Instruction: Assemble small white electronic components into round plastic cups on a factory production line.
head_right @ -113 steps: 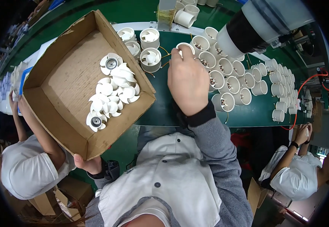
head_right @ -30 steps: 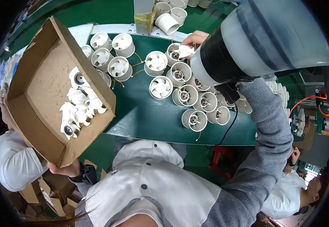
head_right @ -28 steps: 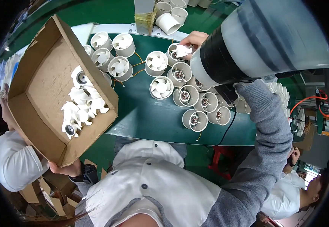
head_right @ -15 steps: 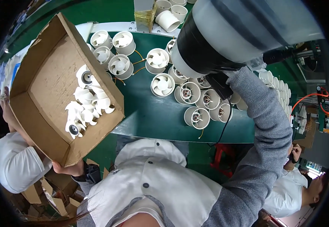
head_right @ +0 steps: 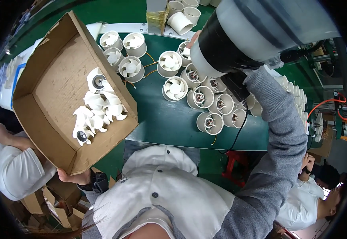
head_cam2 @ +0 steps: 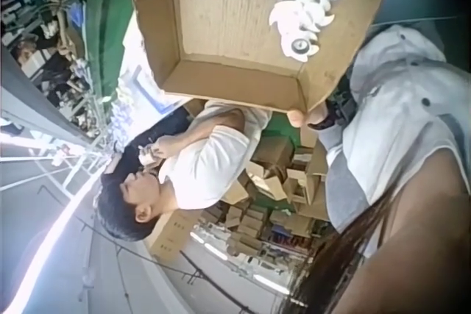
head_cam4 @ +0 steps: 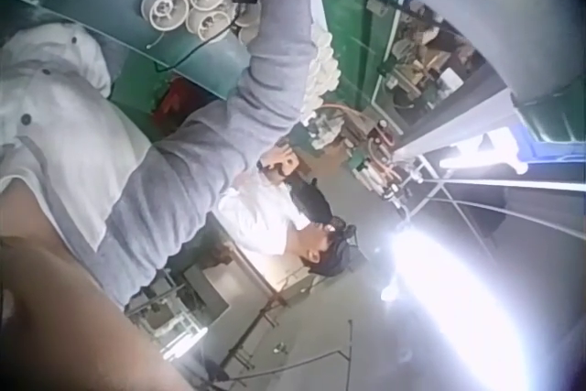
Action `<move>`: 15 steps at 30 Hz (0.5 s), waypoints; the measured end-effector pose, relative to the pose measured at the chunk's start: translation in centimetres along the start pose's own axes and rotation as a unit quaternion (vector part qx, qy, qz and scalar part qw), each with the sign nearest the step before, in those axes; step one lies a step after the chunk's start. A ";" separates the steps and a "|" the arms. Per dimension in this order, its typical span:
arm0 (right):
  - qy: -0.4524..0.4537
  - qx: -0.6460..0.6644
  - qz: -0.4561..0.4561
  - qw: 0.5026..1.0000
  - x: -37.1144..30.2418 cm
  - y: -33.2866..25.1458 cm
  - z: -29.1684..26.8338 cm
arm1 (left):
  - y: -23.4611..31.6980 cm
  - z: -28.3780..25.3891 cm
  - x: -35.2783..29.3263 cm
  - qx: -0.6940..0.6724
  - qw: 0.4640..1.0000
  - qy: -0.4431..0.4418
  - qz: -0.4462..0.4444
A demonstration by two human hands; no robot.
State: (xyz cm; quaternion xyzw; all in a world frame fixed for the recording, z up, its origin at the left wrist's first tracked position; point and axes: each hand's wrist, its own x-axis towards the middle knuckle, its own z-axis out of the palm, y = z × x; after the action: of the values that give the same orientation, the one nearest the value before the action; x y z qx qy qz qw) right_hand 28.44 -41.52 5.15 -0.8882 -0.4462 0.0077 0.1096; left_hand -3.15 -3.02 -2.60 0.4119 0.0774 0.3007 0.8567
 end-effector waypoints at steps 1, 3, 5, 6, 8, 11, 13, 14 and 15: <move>-0.028 0.037 0.019 0.999 0.2 -0.2 -0.5 | 0.1 0.2 0.1 -0.012 1.000 -0.007 0.002; -0.084 0.112 0.053 0.989 0.9 -1.1 -1.5 | 0.2 0.1 0.0 -0.020 1.000 -0.012 0.006; -0.097 0.117 0.053 0.987 1.4 -0.9 -1.6 | 0.0 -0.8 -0.3 0.009 1.000 0.020 0.010; -0.110 0.121 0.054 0.985 1.6 -0.8 -1.6 | 0.0 -1.0 -0.3 0.023 0.999 0.035 0.013; -0.121 0.124 0.057 0.983 1.9 -1.0 -1.8 | 0.2 -0.2 0.0 0.007 1.000 0.008 0.006; -0.122 0.020 0.071 0.990 2.3 -1.7 -1.9 | 0.3 0.7 0.5 -0.024 0.999 -0.044 -0.006; -0.134 0.012 0.088 0.987 2.6 -2.5 -2.3 | 0.4 0.7 0.5 -0.021 0.999 -0.047 -0.005; -0.146 0.004 0.103 0.984 2.8 -2.9 -2.5 | 0.4 0.7 0.5 -0.020 0.999 -0.048 -0.004; -0.159 -0.003 0.117 0.980 2.9 -3.1 -2.6 | 0.4 0.7 0.6 -0.020 0.999 -0.049 -0.004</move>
State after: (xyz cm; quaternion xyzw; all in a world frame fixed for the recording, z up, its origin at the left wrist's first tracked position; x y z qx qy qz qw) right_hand 28.05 -37.93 8.53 -0.9221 -0.3506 0.1603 0.0327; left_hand -2.60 -2.97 -1.81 0.4085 0.0311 0.2787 0.8686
